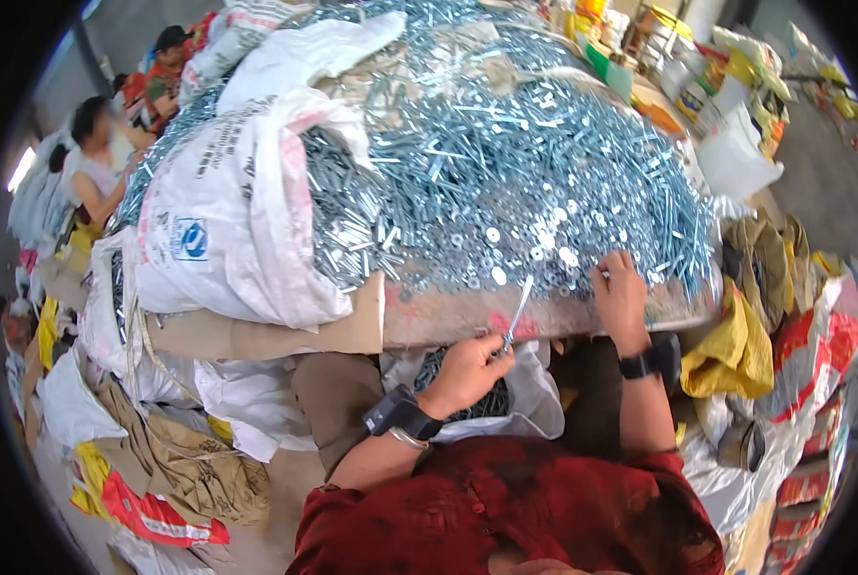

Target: Assembling washers and nuts onto metal bolts.

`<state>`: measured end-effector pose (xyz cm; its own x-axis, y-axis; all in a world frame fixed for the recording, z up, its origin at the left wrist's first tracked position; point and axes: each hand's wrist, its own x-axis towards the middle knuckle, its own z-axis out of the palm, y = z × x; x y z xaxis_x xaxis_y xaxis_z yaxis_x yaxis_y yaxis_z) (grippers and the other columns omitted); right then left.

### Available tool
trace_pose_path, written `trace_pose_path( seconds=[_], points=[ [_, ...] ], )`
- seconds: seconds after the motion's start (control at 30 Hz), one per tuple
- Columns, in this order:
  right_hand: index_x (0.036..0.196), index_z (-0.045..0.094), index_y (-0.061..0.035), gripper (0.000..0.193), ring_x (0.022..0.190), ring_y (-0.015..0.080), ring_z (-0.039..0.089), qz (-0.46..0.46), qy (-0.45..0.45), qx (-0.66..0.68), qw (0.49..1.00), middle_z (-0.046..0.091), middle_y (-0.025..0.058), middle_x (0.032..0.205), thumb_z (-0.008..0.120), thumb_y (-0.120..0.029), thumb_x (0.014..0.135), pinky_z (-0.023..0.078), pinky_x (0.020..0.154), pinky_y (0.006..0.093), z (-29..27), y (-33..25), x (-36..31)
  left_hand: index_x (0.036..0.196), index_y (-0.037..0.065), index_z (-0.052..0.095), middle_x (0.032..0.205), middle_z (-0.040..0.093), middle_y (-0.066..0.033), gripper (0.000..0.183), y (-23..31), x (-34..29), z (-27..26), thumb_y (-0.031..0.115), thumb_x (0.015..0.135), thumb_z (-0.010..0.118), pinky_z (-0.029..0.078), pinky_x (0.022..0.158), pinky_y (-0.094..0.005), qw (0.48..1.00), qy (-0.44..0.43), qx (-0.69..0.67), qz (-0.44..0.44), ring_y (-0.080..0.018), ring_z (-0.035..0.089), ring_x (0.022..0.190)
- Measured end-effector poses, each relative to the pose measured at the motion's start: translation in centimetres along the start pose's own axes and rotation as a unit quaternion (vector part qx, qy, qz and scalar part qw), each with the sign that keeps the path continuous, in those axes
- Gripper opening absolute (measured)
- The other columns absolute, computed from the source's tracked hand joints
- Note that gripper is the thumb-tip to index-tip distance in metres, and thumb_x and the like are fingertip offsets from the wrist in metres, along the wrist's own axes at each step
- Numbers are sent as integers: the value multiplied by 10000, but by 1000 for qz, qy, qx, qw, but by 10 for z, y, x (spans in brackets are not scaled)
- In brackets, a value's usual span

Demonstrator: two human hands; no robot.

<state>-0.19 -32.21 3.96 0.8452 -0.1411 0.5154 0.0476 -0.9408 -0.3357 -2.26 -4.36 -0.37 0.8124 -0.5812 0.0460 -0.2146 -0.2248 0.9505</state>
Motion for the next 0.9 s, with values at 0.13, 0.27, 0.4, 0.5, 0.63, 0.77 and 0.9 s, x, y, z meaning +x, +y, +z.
trace_pose_path(
  seconds=[0.13, 0.27, 0.4, 0.5, 0.63, 0.77, 0.9],
  points=[
    [848, 585, 18, 105, 701, 86, 641, 141, -145, 508, 837, 643, 60, 894, 685, 44, 835, 534, 616, 226, -27, -49, -7, 945, 37, 652, 673, 584, -122, 183, 7, -7, -5, 209, 883, 658, 428, 568, -328, 996, 0, 86, 34, -154, 543, 578],
    [856, 603, 37, 130, 706, 101, 641, 121, -177, 591, 777, 623, 63, 909, 695, 107, 799, 532, 619, 231, -33, -61, -15, 916, 70, 615, 718, 627, -169, 216, 18, -12, -8, 283, 886, 631, 458, 616, -458, 988, -31, 129, 79, -378, 624, 689],
    [895, 679, 22, 133, 714, 102, 630, 19, -173, 491, 854, 599, 31, 886, 736, 64, 783, 517, 626, 216, -37, -55, -18, 885, 82, 586, 659, 588, -162, 211, 27, -14, -11, 287, 886, 633, 451, 598, -477, 980, -15, 166, 110, -379, 612, 659],
    [873, 684, 20, 130, 690, 94, 607, 1, -132, 483, 865, 601, 34, 886, 759, 44, 769, 495, 610, 204, -42, -53, -22, 864, 82, 571, 628, 568, -158, 214, 33, -15, -12, 285, 886, 634, 440, 577, -481, 979, -11, 157, 130, -384, 599, 633],
    [879, 687, 7, 123, 648, 72, 563, 32, -148, 546, 824, 598, 29, 856, 771, 15, 789, 441, 555, 200, -49, -63, -26, 861, 80, 557, 612, 558, -156, 213, 40, -20, -17, 276, 885, 636, 432, 564, -483, 984, -27, 107, 137, -386, 592, 617],
    [871, 685, 2, 96, 618, 65, 555, 32, -152, 519, 841, 601, 17, 792, 761, 1, 812, 431, 534, 199, -55, -71, -28, 875, 78, 549, 624, 575, -149, 214, 30, -21, -13, 271, 884, 641, 432, 565, -488, 968, 2, 192, 164, -385, 594, 620],
    [882, 675, 1, 85, 573, 60, 548, 63, -152, 487, 858, 603, 7, 722, 738, -41, 843, 418, 500, 198, -59, -74, -33, 876, 78, 550, 653, 600, -142, 214, 27, -22, -14, 271, 883, 642, 439, 569, -489, 948, 44, 254, 187, -382, 600, 628]
  ],
)
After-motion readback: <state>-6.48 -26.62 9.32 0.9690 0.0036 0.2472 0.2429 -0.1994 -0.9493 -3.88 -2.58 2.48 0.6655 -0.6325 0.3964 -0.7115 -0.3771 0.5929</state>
